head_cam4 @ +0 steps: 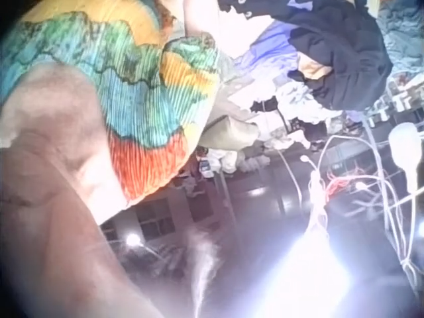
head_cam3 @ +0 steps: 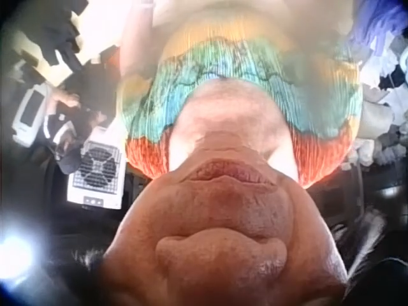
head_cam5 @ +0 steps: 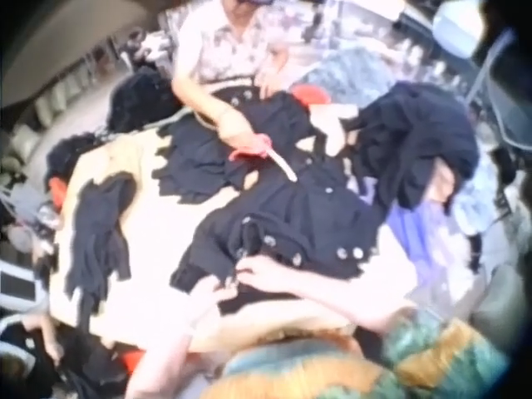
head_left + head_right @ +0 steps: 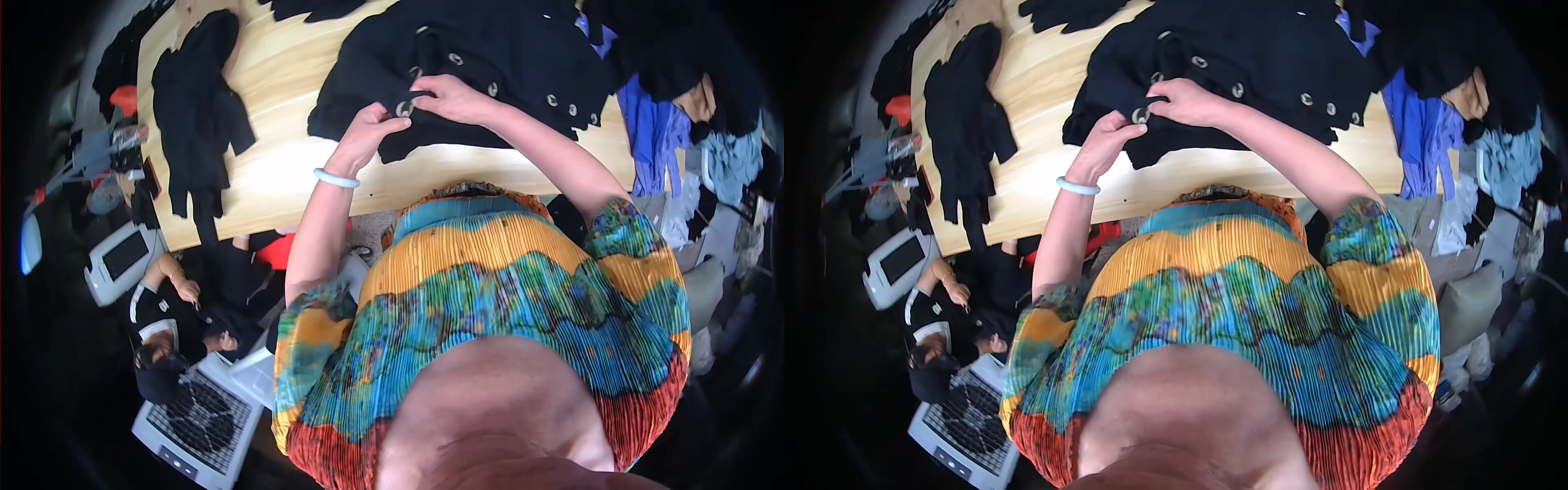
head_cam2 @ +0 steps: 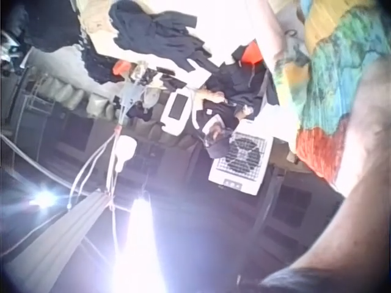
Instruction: Checking and manually aligning metal grommets on black fabric garment pieces on a workshop table.
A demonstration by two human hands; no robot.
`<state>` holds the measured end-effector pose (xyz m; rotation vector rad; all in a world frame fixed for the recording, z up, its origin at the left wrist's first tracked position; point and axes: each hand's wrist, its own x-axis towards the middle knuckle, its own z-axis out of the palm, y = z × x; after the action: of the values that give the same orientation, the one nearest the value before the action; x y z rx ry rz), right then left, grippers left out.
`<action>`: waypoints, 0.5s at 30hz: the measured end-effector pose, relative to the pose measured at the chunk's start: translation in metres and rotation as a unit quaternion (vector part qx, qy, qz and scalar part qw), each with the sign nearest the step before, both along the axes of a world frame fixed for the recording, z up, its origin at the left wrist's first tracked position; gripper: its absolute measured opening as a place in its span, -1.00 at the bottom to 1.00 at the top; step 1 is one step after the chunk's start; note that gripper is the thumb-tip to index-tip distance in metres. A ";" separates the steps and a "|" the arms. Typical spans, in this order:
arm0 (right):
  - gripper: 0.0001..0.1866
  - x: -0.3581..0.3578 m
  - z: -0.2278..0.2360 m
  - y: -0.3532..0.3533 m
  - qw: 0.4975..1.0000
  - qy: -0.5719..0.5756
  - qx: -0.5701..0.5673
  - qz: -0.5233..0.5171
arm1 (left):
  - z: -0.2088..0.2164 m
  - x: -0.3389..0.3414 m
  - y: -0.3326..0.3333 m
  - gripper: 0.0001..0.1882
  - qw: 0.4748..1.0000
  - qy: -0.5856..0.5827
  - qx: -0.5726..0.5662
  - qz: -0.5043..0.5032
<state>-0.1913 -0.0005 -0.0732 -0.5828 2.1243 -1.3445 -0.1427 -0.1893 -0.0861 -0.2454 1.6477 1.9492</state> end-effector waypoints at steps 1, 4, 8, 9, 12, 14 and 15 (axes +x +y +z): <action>-0.81 0.003 -0.001 0.000 1.000 0.021 0.003 -0.013 | 0.003 -0.001 0.003 -0.84 1.000 -0.002 -0.015 0.006; -0.75 0.008 0.007 -0.013 0.994 0.088 -0.023 -0.068 | 0.011 -0.009 -0.007 -0.84 0.997 -0.021 0.035 0.062; -0.67 0.019 0.044 -0.022 0.971 0.109 -0.080 -0.195 | 0.056 -0.034 -0.015 -0.92 0.975 0.074 0.171 0.120; -0.68 0.021 0.051 -0.015 0.975 0.107 -0.055 -0.184 | 0.060 -0.041 -0.017 -0.90 0.969 0.101 0.193 0.114; -0.69 0.027 0.047 0.010 0.966 0.209 0.033 -0.146 | 0.072 -0.057 -0.028 -0.89 0.952 0.114 0.206 0.193; -0.71 0.034 0.035 0.039 0.963 0.224 0.097 -0.114 | 0.077 -0.062 -0.034 -0.85 0.947 0.116 0.227 0.198; -0.71 0.040 0.022 0.055 0.961 0.215 0.140 -0.101 | 0.075 -0.063 -0.036 -0.82 0.944 0.118 0.236 0.201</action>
<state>-0.1512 0.0542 -0.0510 -0.5928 2.7333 -1.0542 -0.2059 -0.2257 -0.0109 -0.1721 1.2756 2.7079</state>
